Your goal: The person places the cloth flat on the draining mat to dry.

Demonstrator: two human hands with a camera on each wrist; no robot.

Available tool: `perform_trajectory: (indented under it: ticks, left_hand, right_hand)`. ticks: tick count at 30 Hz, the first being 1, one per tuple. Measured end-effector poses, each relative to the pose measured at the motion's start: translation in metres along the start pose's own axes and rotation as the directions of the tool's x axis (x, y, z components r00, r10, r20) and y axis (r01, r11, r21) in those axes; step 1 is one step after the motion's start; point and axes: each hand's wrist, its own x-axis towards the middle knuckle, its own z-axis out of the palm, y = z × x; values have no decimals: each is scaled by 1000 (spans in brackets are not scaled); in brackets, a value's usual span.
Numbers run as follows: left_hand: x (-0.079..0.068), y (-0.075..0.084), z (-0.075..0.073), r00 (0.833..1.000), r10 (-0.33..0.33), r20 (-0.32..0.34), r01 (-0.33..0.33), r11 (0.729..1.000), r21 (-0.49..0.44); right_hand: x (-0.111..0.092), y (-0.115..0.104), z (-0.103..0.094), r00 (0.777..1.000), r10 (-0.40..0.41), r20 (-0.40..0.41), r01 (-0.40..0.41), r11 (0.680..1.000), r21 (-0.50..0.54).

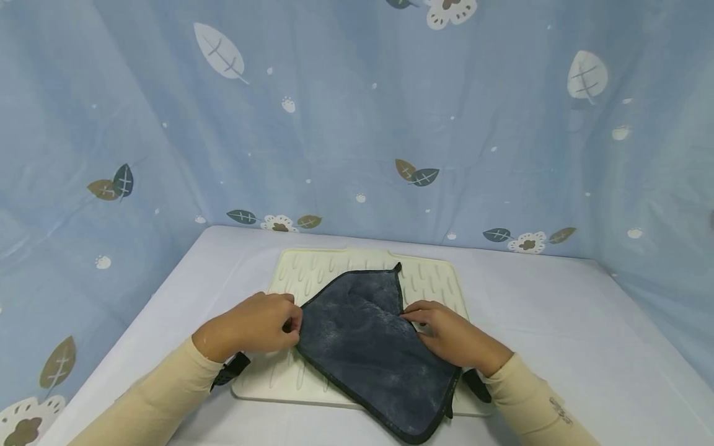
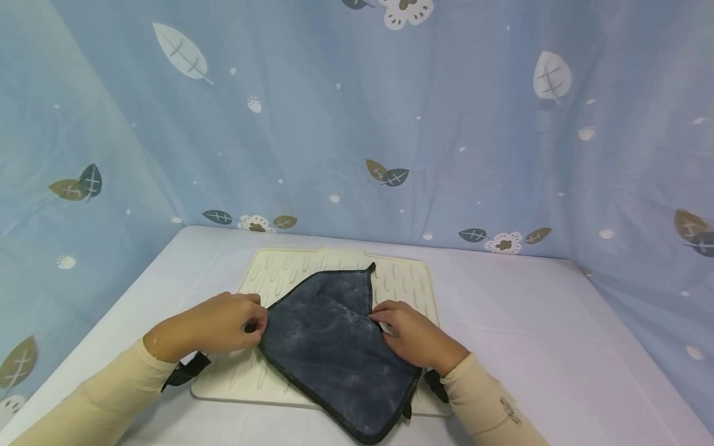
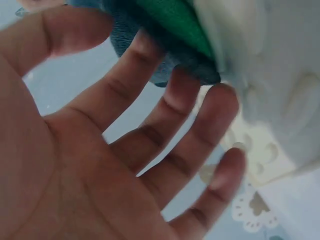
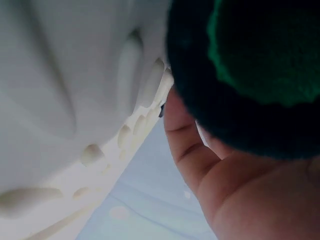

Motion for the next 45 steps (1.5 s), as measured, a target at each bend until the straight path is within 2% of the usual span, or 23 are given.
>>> perform_trajectory:
  ticks: [4,9,13,20,25,28,32,39,45]
  left_hand:
    - [7,3,-7,999,20,-35,-19,1000,12]
    - [30,12,-16,997,44,-62,-39,995,89]
    - [55,20,-20,999,35,-18,-33,993,115]
    - [97,26,-15,994,-47,102,37,994,100]
    - [116,25,-7,979,-108,174,89,989,117]
    - [124,25,-3,977,-108,183,90,990,107]
    - [129,28,-1,986,-75,150,62,995,84]
    - [132,34,0,1000,-22,-5,22,995,96]
    - [133,39,1,993,-61,-105,66,997,47]
  right_hand:
    - [1,-1,1,1000,11,16,-11,1000,4]
    - [0,0,1,1000,10,12,-10,1000,-6]
    - [0,0,2,1000,15,13,-15,1000,-12]
    - [0,0,2,1000,6,7,-6,1000,-18]
    - [0,0,2,1000,18,9,-18,1000,-10]
    - [1,0,2,1000,17,10,-17,1000,-7]
    - [1,1,1,1000,3,-2,-3,1000,-8]
    - [3,-1,0,999,4,-39,-4,1000,-13]
    - [4,-4,-2,991,71,-116,-73,997,-10]
